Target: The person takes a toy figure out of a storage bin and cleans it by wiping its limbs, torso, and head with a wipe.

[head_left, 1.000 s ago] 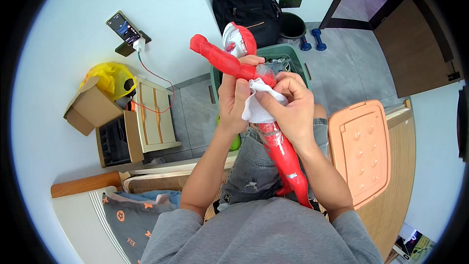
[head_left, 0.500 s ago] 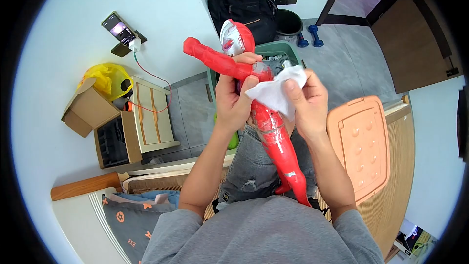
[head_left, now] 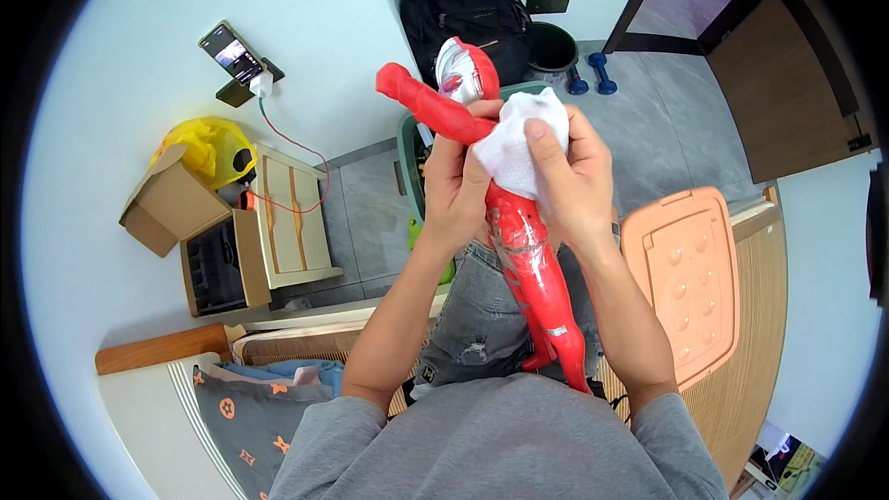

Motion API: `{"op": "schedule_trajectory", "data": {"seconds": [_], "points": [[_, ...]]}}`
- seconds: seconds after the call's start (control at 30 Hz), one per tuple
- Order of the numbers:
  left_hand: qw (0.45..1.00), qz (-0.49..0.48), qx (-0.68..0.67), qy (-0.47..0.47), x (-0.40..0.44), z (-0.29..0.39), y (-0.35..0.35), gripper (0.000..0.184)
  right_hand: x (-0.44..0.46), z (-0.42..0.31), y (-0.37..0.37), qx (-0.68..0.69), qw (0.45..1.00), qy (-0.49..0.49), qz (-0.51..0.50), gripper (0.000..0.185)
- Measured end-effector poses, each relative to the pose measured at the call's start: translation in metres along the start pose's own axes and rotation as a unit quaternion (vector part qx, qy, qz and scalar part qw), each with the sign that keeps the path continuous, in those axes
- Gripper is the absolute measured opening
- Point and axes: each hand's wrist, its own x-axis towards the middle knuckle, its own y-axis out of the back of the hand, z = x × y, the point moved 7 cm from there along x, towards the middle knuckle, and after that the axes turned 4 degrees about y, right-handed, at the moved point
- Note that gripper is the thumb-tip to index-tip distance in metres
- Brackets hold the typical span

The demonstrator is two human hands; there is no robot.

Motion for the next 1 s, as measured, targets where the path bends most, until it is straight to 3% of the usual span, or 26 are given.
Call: {"op": "schedule_trajectory", "data": {"seconds": [0.1,0.17,0.23,0.33,0.47,0.53,0.6,0.67,0.7,0.83,1.0], "points": [[0.999,0.029,0.015,-0.039,-0.002,0.003,-0.003,0.040,0.001,-0.005,-0.005,-0.001,0.999,0.034,-0.031,0.025],[0.985,0.114,-0.096,-0.082,-0.008,0.000,0.009,0.042,0.002,-0.003,-0.006,-0.005,0.997,0.033,-0.062,0.024],[0.986,0.115,-0.080,-0.088,-0.017,-0.018,0.022,0.045,0.003,0.003,-0.002,-0.008,0.998,0.001,-0.065,0.024],[0.996,0.056,0.035,-0.057,-0.029,-0.026,0.015,0.053,0.009,0.007,-0.001,-0.043,0.994,0.057,-0.086,0.027],[0.997,0.076,-0.031,0.006,-0.044,-0.020,0.020,0.063,0.009,0.012,0.001,-0.070,0.989,0.070,-0.106,0.030],[0.978,0.029,0.195,-0.072,-0.064,-0.003,0.029,0.083,0.007,0.014,0.005,-0.099,0.988,0.055,-0.107,0.031],[0.934,-0.058,0.353,-0.004,-0.103,-0.009,0.054,0.102,0.009,0.019,0.010,-0.071,0.993,0.036,-0.091,0.031],[0.889,-0.212,0.406,0.013,-0.156,-0.015,0.075,0.106,0.008,0.022,0.016,-0.042,0.996,0.015,-0.071,0.032],[0.841,-0.328,0.423,0.077,-0.186,-0.011,0.082,0.105,0.007,0.021,0.015,-0.068,0.995,0.034,-0.071,0.033],[0.751,-0.604,0.196,0.178,-0.293,0.060,0.102,0.101,0.005,0.015,0.005,-0.102,0.990,0.060,-0.081,0.034],[0.685,-0.630,0.047,0.363,-0.333,0.095,0.086,0.097,0.003,0.013,-0.005,-0.118,0.987,0.062,-0.094,0.035]]}}
